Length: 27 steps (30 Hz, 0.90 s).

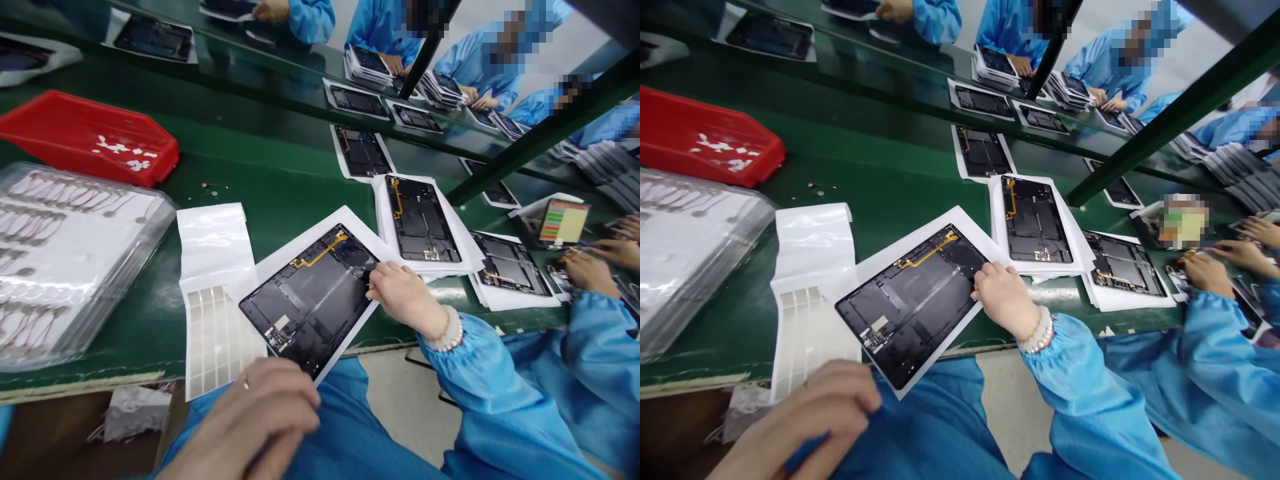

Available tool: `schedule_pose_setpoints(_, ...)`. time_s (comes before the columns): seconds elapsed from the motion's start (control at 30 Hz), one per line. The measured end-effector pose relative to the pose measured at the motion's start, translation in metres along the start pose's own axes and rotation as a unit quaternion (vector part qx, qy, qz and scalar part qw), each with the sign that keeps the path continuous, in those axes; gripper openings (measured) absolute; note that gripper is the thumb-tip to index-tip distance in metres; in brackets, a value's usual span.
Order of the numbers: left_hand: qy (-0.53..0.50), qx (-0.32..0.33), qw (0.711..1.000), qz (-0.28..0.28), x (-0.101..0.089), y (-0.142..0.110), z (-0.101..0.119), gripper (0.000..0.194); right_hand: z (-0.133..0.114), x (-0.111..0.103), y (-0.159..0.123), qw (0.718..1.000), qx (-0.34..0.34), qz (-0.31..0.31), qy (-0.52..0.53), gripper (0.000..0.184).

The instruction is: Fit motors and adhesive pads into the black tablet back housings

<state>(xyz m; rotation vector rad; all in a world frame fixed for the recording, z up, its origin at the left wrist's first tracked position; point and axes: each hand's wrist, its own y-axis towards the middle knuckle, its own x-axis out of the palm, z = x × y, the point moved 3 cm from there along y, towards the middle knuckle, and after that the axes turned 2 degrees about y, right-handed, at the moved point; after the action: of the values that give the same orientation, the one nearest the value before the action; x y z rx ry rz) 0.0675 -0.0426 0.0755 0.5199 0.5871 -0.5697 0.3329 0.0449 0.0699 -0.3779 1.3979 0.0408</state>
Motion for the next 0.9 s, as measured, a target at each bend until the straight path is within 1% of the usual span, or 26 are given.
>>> schedule_pose_setpoints(0.07,0.082,0.002,0.997,0.011,-0.002,0.004,-0.012,0.02,0.005,0.0,0.002,1.0,0.02,0.004,-0.001,0.02)
schedule_pose_setpoints(0.13,0.171,0.03,0.985,-0.001,0.004,0.004,-0.028,0.026,0.016,0.0,0.008,0.999,0.021,0.003,0.049,0.025)
schedule_pose_setpoints(0.17,0.206,0.046,0.978,-0.002,0.008,0.003,-0.036,0.026,0.024,-0.001,0.013,0.997,0.023,0.016,0.076,0.024)
schedule_pose_setpoints(0.23,0.244,0.066,0.968,0.003,0.016,-0.001,-0.049,0.025,0.04,-0.006,0.027,0.992,0.048,0.079,0.083,0.023)
schedule_pose_setpoints(0.3,0.25,0.077,0.965,0.002,0.02,-0.003,-0.056,0.033,0.052,-0.009,0.043,0.985,0.086,0.142,0.034,0.029)
schedule_pose_setpoints(0.33,0.249,0.083,0.965,0.003,0.021,-0.003,-0.058,0.036,0.054,-0.009,0.051,0.983,0.097,0.158,0.01,0.032)
schedule_pose_setpoints(0.4,0.245,0.094,0.965,0.007,0.019,-0.003,-0.058,0.041,0.052,-0.006,0.064,0.983,0.095,0.154,0.0,0.035)
schedule_pose_setpoints(0.47,0.238,0.1,0.966,0.016,0.016,-0.001,-0.057,0.042,0.045,-0.004,0.071,0.986,0.083,0.145,0.024,0.036)
schedule_pose_setpoints(0.6,0.206,0.09,0.974,0.027,0.014,-0.001,-0.056,0.039,0.037,-0.001,0.068,0.987,0.073,0.133,0.058,0.026)
schedule_pose_setpoints(0.73,0.163,0.071,0.983,0.05,0.013,-0.003,-0.058,0.03,0.04,0.001,0.063,0.986,0.06,0.128,0.087,0.018)
schedule_pose_setpoints(0.77,0.156,0.066,0.984,0.048,0.014,-0.004,-0.059,0.028,0.043,0.0,0.063,0.984,0.064,0.124,0.114,0.018)
schedule_pose_setpoints(0.83,0.146,0.064,0.986,0.049,0.014,-0.005,-0.061,0.026,0.047,-0.01,0.059,0.972,0.065,0.102,0.203,0.021)
schedule_pose_setpoints(0.9,0.139,0.065,0.987,0.056,0.015,-0.007,-0.066,0.024,0.05,-0.029,0.053,0.949,0.034,0.055,0.309,0.024)
